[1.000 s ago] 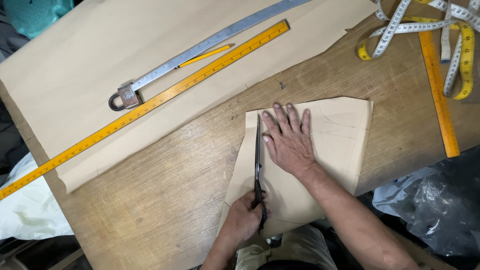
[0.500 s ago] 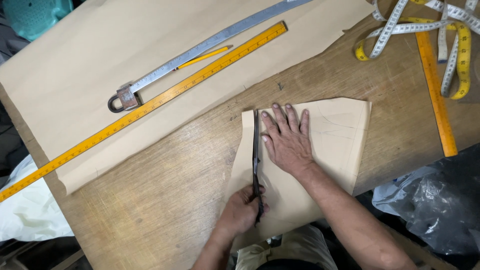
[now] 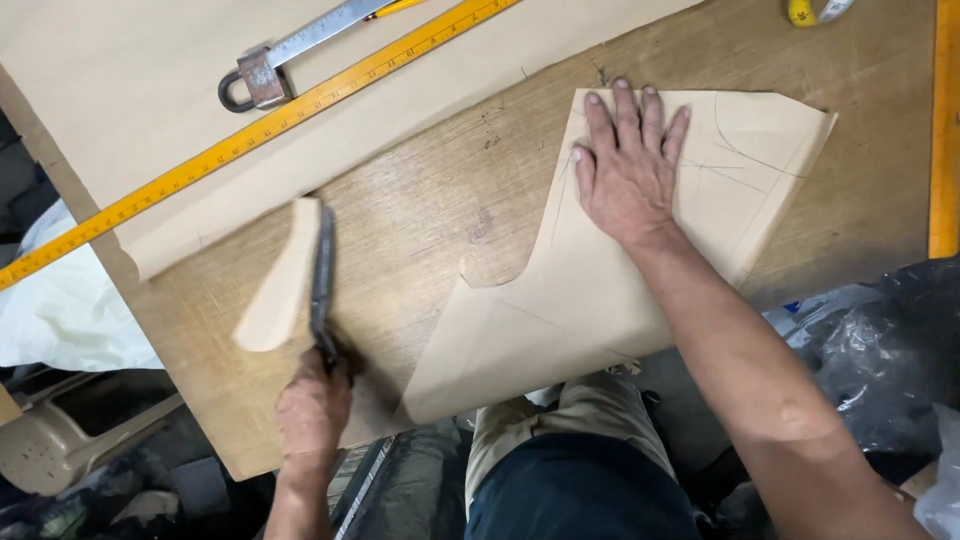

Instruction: The person uses large shears to cut a piece of beige fabric along pre-drawn lines on a wooden table. They hold the fabric steady with one hand while cutting with the other, occasionally adjusting the fabric's position to follow the pattern.

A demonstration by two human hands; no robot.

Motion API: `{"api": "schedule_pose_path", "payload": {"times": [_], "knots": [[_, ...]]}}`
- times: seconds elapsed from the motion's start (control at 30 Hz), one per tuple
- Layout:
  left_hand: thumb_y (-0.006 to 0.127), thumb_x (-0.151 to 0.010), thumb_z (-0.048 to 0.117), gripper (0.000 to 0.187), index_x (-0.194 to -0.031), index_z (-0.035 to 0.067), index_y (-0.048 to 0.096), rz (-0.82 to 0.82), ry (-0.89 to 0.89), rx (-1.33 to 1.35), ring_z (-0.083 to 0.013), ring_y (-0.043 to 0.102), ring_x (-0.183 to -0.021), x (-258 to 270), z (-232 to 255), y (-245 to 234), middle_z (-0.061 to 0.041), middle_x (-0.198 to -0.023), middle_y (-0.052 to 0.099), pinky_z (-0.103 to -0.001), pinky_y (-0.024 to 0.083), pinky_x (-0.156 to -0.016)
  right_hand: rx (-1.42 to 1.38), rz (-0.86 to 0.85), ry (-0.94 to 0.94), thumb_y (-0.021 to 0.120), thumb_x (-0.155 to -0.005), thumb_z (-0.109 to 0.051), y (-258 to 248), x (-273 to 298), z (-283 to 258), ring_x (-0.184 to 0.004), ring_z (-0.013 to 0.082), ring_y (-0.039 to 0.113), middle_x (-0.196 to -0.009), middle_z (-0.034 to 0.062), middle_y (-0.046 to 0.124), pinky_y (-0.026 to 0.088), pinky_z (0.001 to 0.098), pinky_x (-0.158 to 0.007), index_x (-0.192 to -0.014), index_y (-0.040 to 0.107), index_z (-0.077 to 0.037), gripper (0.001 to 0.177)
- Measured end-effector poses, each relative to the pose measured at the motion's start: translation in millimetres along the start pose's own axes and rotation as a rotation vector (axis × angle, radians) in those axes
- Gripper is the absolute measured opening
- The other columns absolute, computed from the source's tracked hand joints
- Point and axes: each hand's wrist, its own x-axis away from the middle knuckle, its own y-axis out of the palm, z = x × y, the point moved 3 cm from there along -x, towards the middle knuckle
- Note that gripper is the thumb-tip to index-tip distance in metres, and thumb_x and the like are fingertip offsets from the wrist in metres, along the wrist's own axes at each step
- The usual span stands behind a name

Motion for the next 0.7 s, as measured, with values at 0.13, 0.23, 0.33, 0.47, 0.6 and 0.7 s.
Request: {"api": "schedule_pose_path", "payload": {"times": [0.13,0.23,0.33,0.47,0.6,0.7], "knots": [[0.065,-0.095,0.043,0.041,-0.119,0.015,0.050,0.198,-0.075,0.237,-0.0428,0.072,-0.107,-26.5,-29.5,5.5,-0.016,-0.108,0.073,-0.054,0.057,-0.094,0.024,0.037,-0.001,0.054,-0.108,-0.032,4.9,-2.9,5.7,-0.149,0.0525,0.018,-0.164,0.0268,0.032,0.001,0.0781,-0.111,-0.159,0.044,-0.004,0.059],[0.065,-0.097,0.035,0.030,-0.116,0.012,0.060,0.180,-0.016,0.265,-0.0399,0.071,-0.109,-36.0,-32.0,-2.9,-0.015,-0.107,0.073,-0.051,0.058,-0.094,0.027,0.086,0.035,0.063,-0.105,-0.034,11.8,-3.1,12.8,-0.149,0.0509,0.023,-0.163,0.0280,0.032,0.003,0.0740,-0.114,-0.152,0.044,0.003,0.063],[0.070,-0.093,0.044,0.036,-0.113,0.015,0.065,0.110,0.013,0.145,-0.0338,0.074,-0.110,-42.8,-36.6,-0.9,-0.011,-0.106,0.076,-0.048,0.060,-0.094,0.082,0.137,0.024,0.066,-0.105,-0.036,13.5,-2.1,14.7,-0.149,0.0508,0.022,-0.164,0.0283,0.029,0.005,0.0725,-0.115,-0.146,0.049,0.004,0.059],[0.062,-0.098,0.052,0.040,-0.123,0.021,0.065,0.264,0.016,0.109,-0.0319,0.071,-0.112,-35.2,-32.6,-10.2,-0.007,-0.114,0.071,-0.046,0.060,-0.093,0.203,0.333,-0.110,0.066,-0.099,-0.035,8.2,-2.3,15.7,-0.125,0.0414,0.048,-0.130,0.0187,0.053,0.034,0.0556,-0.107,-0.139,0.060,-0.002,0.052],[0.061,-0.104,0.049,0.049,-0.131,0.008,0.063,0.622,0.146,0.125,-0.0377,0.061,-0.124,-63.4,-39.1,-16.1,-0.018,-0.127,0.062,-0.045,0.050,-0.105,0.132,0.098,-0.115,0.064,-0.099,-0.035,-14.5,5.1,15.2,-0.133,0.0412,0.049,-0.137,0.0212,0.053,0.030,0.0598,-0.113,-0.150,0.049,-0.001,0.063],[0.069,-0.096,0.053,0.059,-0.133,0.007,0.063,0.638,0.191,0.108,-0.0391,0.062,-0.122,-83.0,-25.8,-17.8,-0.020,-0.126,0.064,-0.047,0.050,-0.106,0.006,-0.344,0.046,0.067,-0.092,-0.049,-48.1,8.7,0.0,-0.156,0.0386,0.024,-0.166,0.0244,0.032,0.004,0.0638,-0.125,-0.152,0.042,-0.001,0.081]]}}
